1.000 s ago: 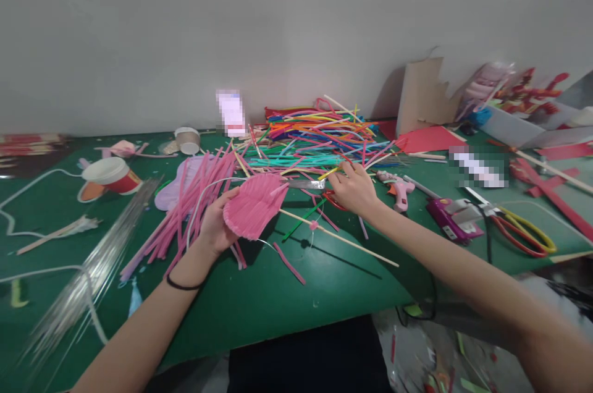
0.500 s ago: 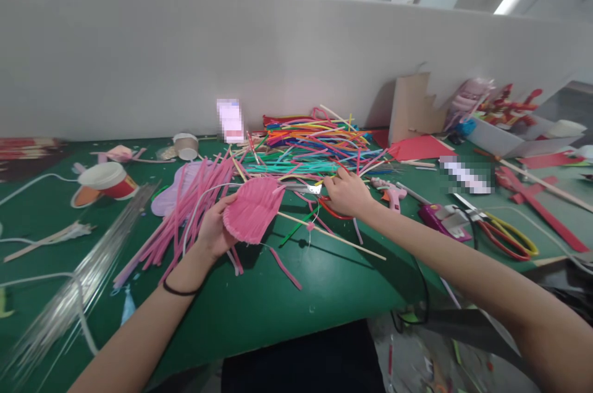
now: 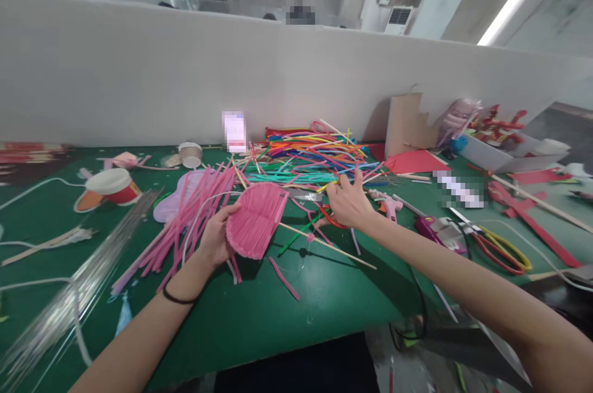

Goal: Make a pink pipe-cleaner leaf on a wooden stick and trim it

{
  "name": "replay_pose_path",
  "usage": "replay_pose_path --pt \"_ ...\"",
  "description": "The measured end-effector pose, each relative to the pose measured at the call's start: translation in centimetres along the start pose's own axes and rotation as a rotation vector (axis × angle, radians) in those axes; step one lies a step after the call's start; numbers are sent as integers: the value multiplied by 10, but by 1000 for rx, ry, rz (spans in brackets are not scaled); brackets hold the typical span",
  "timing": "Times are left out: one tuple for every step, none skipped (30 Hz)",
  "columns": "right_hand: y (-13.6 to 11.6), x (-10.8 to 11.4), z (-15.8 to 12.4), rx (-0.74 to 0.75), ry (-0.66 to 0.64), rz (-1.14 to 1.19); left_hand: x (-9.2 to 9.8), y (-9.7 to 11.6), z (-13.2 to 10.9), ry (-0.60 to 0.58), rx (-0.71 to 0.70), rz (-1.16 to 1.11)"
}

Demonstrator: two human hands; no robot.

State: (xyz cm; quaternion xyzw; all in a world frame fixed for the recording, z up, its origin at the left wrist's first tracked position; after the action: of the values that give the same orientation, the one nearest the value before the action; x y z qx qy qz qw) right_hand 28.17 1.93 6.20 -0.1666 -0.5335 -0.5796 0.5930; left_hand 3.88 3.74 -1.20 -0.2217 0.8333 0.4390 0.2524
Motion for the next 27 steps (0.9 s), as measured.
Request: replay_pose_path --pt "1 0 0 -1 1 -5 0 0 0 7 0 3" --pt "2 0 0 3 3 -9 1 0 -1 11 0 4" --pt "2 -1 0 9 9 -13 1 -1 -1 13 1 3" --pt "2 -2 0 18 18 -18 2 -1 -1 13 2 0" --pt "2 -4 0 26 29 -25 2 -1 -1 10 1 -4" --pt "1 -5 0 33 42 -33 2 -1 -1 5 -1 -9" --pt "1 -6 0 36 56 -42 3 -1 0 -1 -1 -11" --pt "1 -7 0 35 68 -49 3 -2 1 -8 -2 -13" --pt "2 -7 0 33 78 -54 3 -2 1 -15 -3 -13" --pt "2 -8 0 30 85 -57 3 -2 2 -17 -5 -11" --pt "2 -8 1 30 90 -57 3 -2 2 -16 -9 -11" --pt "3 -7 1 30 93 -55 3 -1 2 -11 -14 -11" --pt "3 -7 1 31 95 -51 4 -1 2 -3 -20 -13" --pt "3 -6 1 32 98 -47 4 0 2 6 -24 -14" --pt "4 -6 1 32 101 -41 4 1 2 15 -28 -15" --pt "5 -5 1 28 105 -35 4 1 1 22 -30 -16" --pt "6 -4 1 23 108 -28 4 2 1 27 -33 -16" --pt "7 -4 1 18 110 -20 3 2 1 30 -32 -17" --pt "7 -4 1 16 111 -13 3 2 1 32 -31 -18" --pt "8 -4 1 14 110 -7 3 2 2 32 -28 -20" --pt "8 -3 1 13 110 -5 4 1 2 32 -24 -23" --pt "9 -3 1 14 110 -4 4 1 3 32 -18 -25" --pt "9 -3 1 15 110 -7 5 0 4 31 -12 -27" --pt "9 -3 1 13 109 -10 6 -1 5 30 -7 -27" --pt "9 -3 1 10 107 -13 7 -1 6 31 -4 -27" --pt "9 -3 1 9 102 -14 8 -1 7 33 -4 -27" --pt "9 -4 1 7 95 -15 9 -1 7 35 -5 -26"
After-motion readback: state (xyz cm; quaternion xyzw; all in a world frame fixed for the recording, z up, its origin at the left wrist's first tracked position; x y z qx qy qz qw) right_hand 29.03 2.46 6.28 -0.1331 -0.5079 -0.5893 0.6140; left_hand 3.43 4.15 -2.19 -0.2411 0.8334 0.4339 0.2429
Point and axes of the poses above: each hand's wrist, its own z-axis towards the middle knuckle, its own x-axis out of the back of the hand, y = z × x, the point moved 8 cm from there along z, towards the middle knuckle, and after that the axes turned 4 degrees about y, right-handed, at the moved point
